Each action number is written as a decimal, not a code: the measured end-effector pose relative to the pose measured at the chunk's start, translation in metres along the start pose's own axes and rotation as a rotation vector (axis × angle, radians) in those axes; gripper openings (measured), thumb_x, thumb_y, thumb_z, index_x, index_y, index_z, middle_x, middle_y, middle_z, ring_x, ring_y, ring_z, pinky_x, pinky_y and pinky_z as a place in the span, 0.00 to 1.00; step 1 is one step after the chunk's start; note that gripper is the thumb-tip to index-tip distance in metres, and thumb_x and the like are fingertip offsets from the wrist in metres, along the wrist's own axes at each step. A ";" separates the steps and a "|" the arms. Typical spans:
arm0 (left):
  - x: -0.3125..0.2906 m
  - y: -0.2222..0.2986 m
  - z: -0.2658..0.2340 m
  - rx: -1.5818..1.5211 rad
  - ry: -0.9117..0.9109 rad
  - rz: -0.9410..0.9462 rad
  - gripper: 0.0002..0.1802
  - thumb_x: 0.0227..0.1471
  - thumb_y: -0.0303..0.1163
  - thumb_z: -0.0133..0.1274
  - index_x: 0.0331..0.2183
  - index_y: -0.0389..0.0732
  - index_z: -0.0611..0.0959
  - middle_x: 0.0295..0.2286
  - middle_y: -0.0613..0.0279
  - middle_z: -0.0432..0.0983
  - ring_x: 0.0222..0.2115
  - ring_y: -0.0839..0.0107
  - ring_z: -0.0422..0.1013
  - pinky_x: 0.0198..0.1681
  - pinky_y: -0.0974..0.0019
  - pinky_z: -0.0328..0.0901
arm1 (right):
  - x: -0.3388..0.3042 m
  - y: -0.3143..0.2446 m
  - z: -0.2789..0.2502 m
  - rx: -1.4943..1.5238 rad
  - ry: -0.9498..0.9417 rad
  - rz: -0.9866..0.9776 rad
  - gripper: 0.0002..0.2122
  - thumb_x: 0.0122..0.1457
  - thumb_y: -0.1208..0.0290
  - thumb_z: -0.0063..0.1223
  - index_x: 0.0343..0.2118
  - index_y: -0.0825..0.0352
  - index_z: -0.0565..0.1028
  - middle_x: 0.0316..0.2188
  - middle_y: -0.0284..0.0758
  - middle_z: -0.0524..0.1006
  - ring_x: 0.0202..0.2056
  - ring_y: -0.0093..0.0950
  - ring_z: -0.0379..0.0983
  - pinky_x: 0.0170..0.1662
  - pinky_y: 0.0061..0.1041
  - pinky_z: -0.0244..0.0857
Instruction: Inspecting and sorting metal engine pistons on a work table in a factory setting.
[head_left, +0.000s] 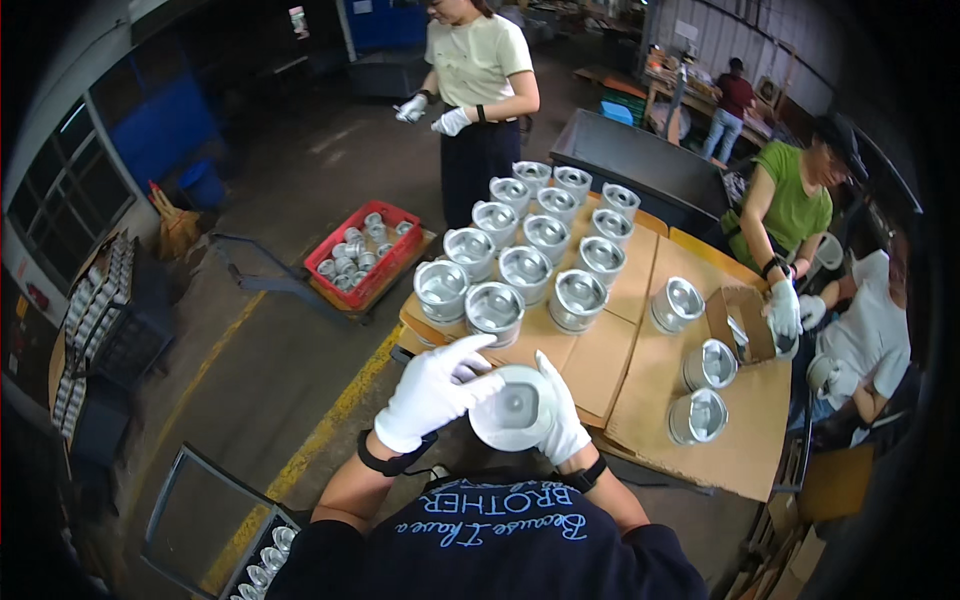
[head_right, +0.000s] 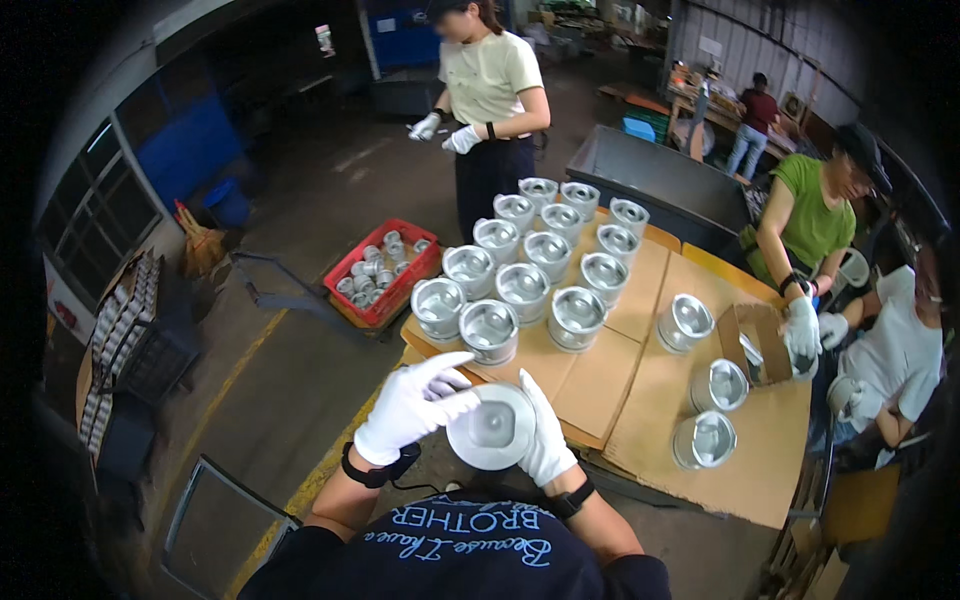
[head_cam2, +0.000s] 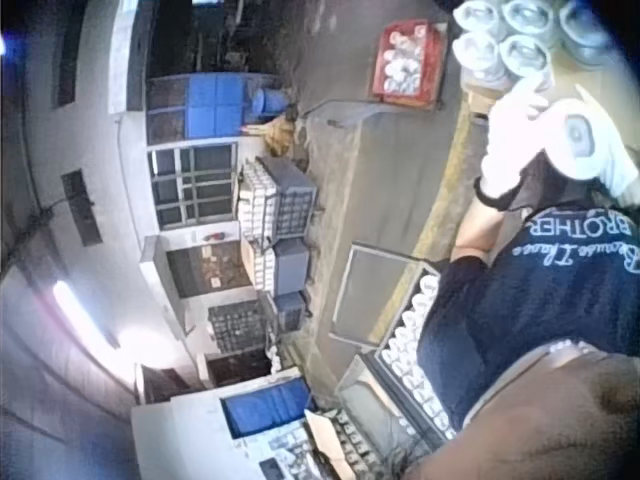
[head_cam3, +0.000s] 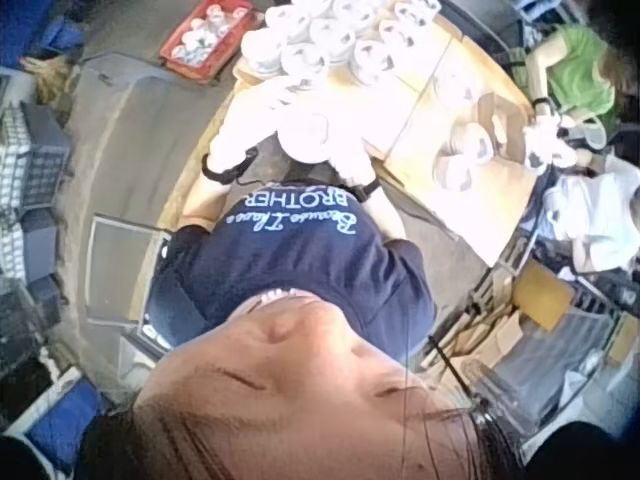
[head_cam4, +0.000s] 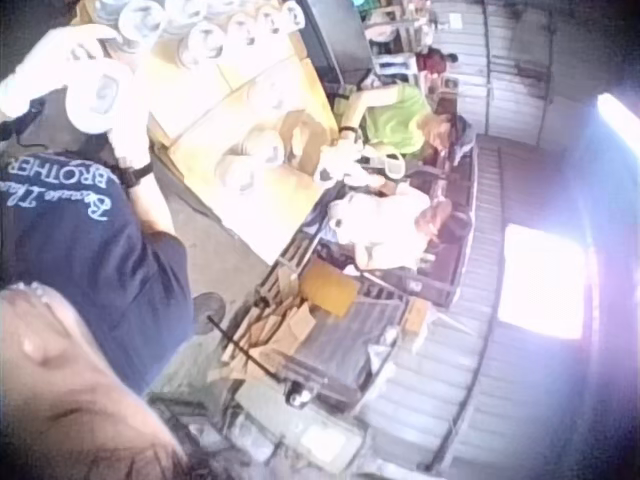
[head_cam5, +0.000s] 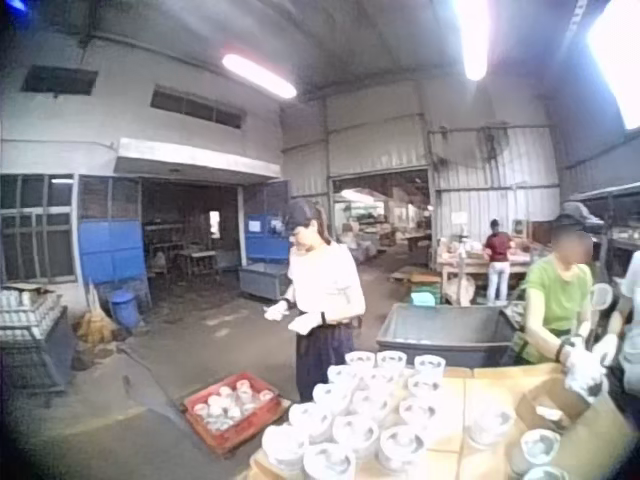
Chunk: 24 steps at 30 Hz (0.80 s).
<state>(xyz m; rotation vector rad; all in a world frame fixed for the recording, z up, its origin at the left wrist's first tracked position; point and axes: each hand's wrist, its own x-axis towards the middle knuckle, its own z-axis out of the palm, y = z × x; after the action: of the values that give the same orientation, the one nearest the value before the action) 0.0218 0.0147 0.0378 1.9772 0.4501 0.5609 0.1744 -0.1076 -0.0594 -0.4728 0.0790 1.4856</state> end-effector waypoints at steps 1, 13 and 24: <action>0.001 -0.004 0.001 -0.138 0.012 -0.011 0.26 0.48 0.27 0.64 0.50 0.36 0.78 0.33 0.58 0.82 0.29 0.76 0.77 0.33 0.73 0.71 | 0.004 -0.002 -0.003 0.087 -0.079 0.041 0.26 0.67 0.48 0.40 0.47 0.73 0.74 0.43 0.45 0.79 0.42 0.39 0.78 0.48 0.39 0.74; -0.021 -0.005 0.025 -0.173 0.035 0.092 0.23 0.47 0.25 0.64 0.47 0.35 0.81 0.37 0.62 0.76 0.31 0.79 0.71 0.30 0.75 0.65 | -0.011 -0.023 0.012 0.250 -0.188 -0.114 0.23 0.67 0.50 0.41 0.48 0.68 0.74 0.42 0.44 0.79 0.42 0.39 0.79 0.49 0.41 0.74; -0.029 -0.022 0.034 -0.481 -0.163 -0.217 0.44 0.48 0.33 0.67 0.61 0.36 0.63 0.51 0.57 0.70 0.46 0.70 0.72 0.44 0.67 0.69 | -0.033 -0.019 0.050 -0.080 0.086 -0.457 0.29 0.66 0.43 0.37 0.47 0.70 0.74 0.42 0.42 0.79 0.41 0.34 0.79 0.48 0.32 0.74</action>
<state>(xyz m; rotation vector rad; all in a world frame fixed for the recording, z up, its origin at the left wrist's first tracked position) 0.0155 -0.0152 -0.0012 1.4775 0.3801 0.3290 0.1781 -0.1218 0.0017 -0.5767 -0.0204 1.0231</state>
